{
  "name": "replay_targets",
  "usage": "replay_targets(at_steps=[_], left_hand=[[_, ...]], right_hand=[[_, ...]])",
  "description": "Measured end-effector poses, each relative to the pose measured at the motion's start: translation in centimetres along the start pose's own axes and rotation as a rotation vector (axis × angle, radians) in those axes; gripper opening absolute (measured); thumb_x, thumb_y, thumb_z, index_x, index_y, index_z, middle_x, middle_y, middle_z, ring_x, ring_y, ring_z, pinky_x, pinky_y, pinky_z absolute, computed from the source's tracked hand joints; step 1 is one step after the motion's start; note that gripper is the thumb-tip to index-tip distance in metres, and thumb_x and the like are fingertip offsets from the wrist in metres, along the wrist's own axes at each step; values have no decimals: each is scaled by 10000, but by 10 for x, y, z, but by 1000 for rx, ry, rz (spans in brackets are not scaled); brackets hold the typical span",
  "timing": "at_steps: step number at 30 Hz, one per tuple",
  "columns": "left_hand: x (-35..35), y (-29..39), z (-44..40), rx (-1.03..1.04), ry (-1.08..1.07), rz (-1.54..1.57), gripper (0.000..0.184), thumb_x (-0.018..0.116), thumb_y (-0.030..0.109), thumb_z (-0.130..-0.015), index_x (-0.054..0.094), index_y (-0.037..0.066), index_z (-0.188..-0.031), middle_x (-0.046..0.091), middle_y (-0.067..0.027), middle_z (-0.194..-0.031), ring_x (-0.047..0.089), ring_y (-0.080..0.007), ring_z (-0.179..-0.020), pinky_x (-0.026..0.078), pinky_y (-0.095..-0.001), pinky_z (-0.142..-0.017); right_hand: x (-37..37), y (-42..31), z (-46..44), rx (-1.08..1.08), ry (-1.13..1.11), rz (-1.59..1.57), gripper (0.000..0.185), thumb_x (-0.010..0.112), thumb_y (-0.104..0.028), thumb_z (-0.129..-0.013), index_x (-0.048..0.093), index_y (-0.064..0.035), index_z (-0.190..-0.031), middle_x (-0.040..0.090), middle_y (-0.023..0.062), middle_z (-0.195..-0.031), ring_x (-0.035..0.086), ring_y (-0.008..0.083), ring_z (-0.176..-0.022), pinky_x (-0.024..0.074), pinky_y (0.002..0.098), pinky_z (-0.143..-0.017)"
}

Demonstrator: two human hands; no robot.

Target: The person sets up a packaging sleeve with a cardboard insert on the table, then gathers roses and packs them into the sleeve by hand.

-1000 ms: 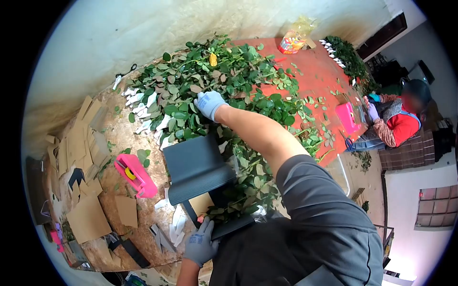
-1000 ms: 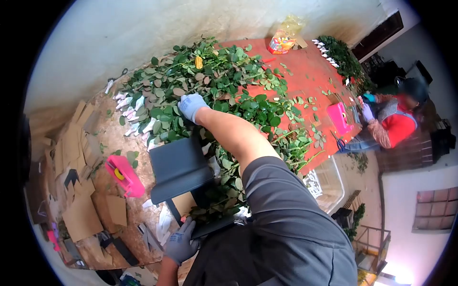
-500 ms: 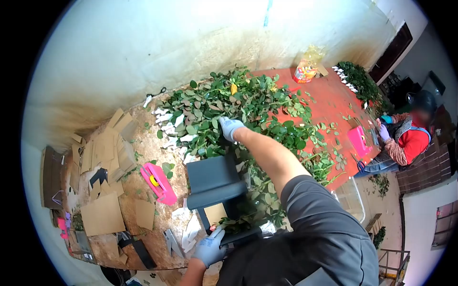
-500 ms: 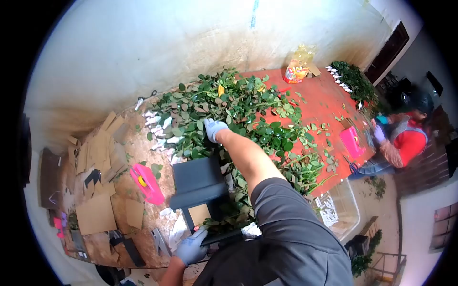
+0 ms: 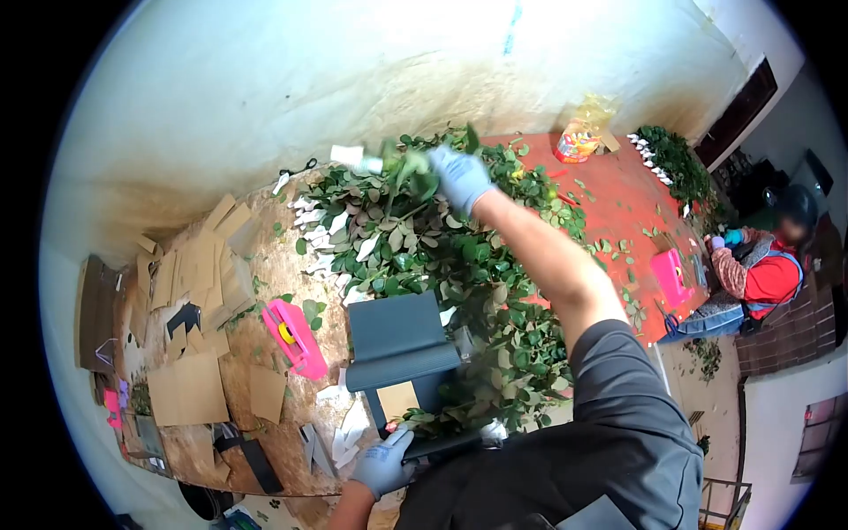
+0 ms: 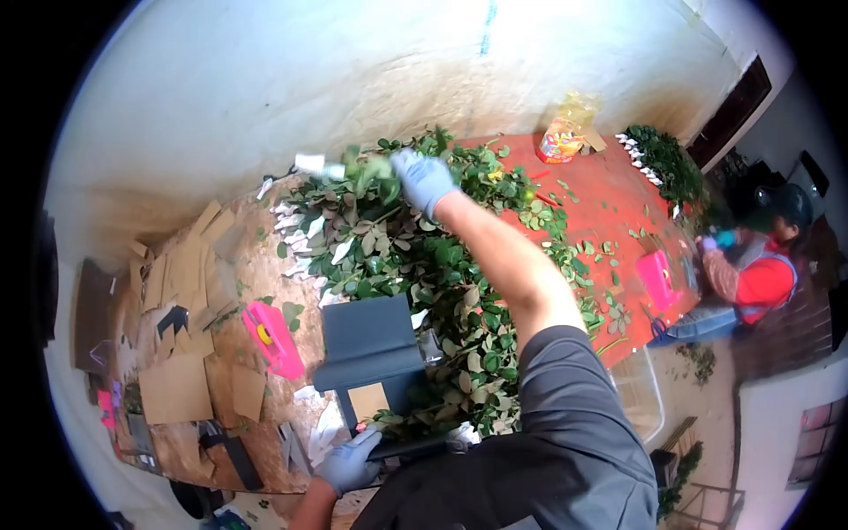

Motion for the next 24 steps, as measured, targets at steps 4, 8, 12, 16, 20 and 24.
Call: replay_targets(at_steps=[4, 8, 12, 16, 20, 24], left_hand=[[11, -7, -1, 90, 68, -30, 597, 622, 337, -883, 519, 57, -1400, 521, -186, -1478, 639, -430, -1126, 519, -477, -978], [7, -3, 1, 98, 64, -27, 585, 601, 313, -889, 515, 22, -1389, 511, -204, -1478, 630, -438, -1133, 511, -475, -990], [12, -5, 1, -3, 9, -34, 625, 579, 414, -955, 504, 16, -1431, 467, -196, -1529, 572, -405, -1271, 469, -465, -1066], [17, -10, 4, 52, 109, 4, 632, 577, 433, -966, 507, 26, -1445, 453, -180, -1548, 521, -380, -1340, 425, -449, -1116], [3, -2, 5, -48, 5, 11, 606, 610, 371, -939, 531, 45, -1443, 489, -196, -1518, 534, -380, -1321, 418, -436, -1120], [2, -1, 4, -40, 13, 24, 606, 611, 375, -935, 532, 57, -1445, 490, -167, -1526, 540, -380, -1314, 425, -437, -1113]], right_hand=[[-171, 10, 0, -29, 507, -30, 351, 641, -90, -855, 575, -115, -1199, 629, 137, -1082, 682, 344, -944, 564, 443, -755], [-223, -32, 29, -222, 383, 174, 287, 615, -90, -875, 585, -124, -1159, 617, 117, -1038, 683, 326, -887, 564, 439, -711], [-212, -124, 113, -412, 76, 376, 94, 598, -142, -898, 575, -120, -986, 601, 118, -955, 679, 256, -757, 551, 397, -544], [-138, -186, 225, -379, -310, 236, 237, 615, -164, -828, 638, -98, -1054, 554, 89, -920, 643, 215, -718, 518, 366, -510], [-58, -207, 301, -362, -794, -12, 200, 561, -187, -939, 673, -77, -1063, 636, 169, -973, 700, 320, -851, 552, 463, -669], [32, -190, 342, -328, -913, -63, 248, 587, -199, -936, 674, -59, -1122, 656, 182, -1053, 712, 329, -946, 576, 437, -740]])
Point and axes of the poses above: each hand's wrist, its own z-axis away from the middle knuckle, its own x-axis out of the palm, y = z × x, the point moved 7 cm from there along -z, towards the middle knuckle
